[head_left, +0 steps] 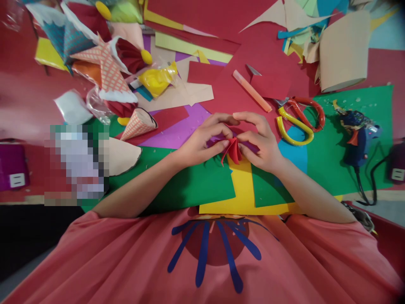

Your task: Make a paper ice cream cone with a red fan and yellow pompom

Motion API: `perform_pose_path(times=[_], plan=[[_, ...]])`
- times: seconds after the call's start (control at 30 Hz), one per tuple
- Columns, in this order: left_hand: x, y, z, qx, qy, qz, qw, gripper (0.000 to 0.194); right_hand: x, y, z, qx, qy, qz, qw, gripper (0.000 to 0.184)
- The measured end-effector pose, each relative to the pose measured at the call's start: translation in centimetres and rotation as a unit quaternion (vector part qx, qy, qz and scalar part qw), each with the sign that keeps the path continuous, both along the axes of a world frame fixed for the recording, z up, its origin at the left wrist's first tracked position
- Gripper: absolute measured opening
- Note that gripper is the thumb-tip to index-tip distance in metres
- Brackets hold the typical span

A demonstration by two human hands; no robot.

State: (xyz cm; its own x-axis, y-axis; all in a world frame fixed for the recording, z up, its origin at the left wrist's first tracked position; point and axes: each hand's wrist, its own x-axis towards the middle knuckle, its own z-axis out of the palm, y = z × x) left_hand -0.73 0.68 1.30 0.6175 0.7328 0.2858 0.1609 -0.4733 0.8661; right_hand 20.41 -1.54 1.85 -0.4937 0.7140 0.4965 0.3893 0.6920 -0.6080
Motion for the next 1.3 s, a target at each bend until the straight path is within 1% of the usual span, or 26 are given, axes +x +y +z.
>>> perform_pose_path(times=[0.1,0.23,0.3,0.5,0.6,0.73,0.83,1.0,1.2,1.3], plan=[[0.1,0.0,0.2,-0.011,-0.005,-0.014,1.000,0.028,0.1,0.0,0.0,-0.030,-0.001,-0.001,1.000,0.010],[0.2,0.0,0.5,-0.038,0.011,-0.032,0.999,0.038,0.2,0.2,-0.1,-0.090,0.010,0.003,0.996,0.012],[0.2,0.0,0.6,-0.050,0.019,-0.032,0.998,0.040,0.3,0.3,-0.3,-0.102,0.021,0.010,0.994,0.013],[0.2,0.1,0.5,-0.067,0.006,-0.043,0.997,0.036,0.2,0.2,-0.2,-0.141,0.021,-0.001,0.990,0.015],[0.2,0.0,0.4,-0.073,0.011,-0.032,0.997,0.037,0.2,0.1,0.0,-0.157,0.016,-0.004,0.988,0.020],[0.4,0.0,0.1,-0.065,0.007,-0.001,0.998,0.033,0.3,0.1,0.0,-0.141,0.028,0.025,0.989,0.022],[0.5,0.0,-0.1,-0.062,0.008,0.007,0.998,0.032,0.3,0.1,-0.1,-0.128,0.021,0.031,0.991,0.025],[0.4,0.0,0.0,-0.061,0.004,0.001,0.998,0.034,0.2,0.0,-0.1,-0.125,-0.004,0.014,0.992,0.019],[0.6,-0.2,-0.4,-0.043,0.030,-0.002,0.999,0.041,-0.1,0.0,-0.4,-0.057,-0.018,-0.030,0.998,0.009],[0.6,-0.2,-0.4,-0.037,0.036,0.005,0.999,0.040,-0.1,0.0,-0.4,-0.043,-0.031,-0.036,0.998,0.008]])
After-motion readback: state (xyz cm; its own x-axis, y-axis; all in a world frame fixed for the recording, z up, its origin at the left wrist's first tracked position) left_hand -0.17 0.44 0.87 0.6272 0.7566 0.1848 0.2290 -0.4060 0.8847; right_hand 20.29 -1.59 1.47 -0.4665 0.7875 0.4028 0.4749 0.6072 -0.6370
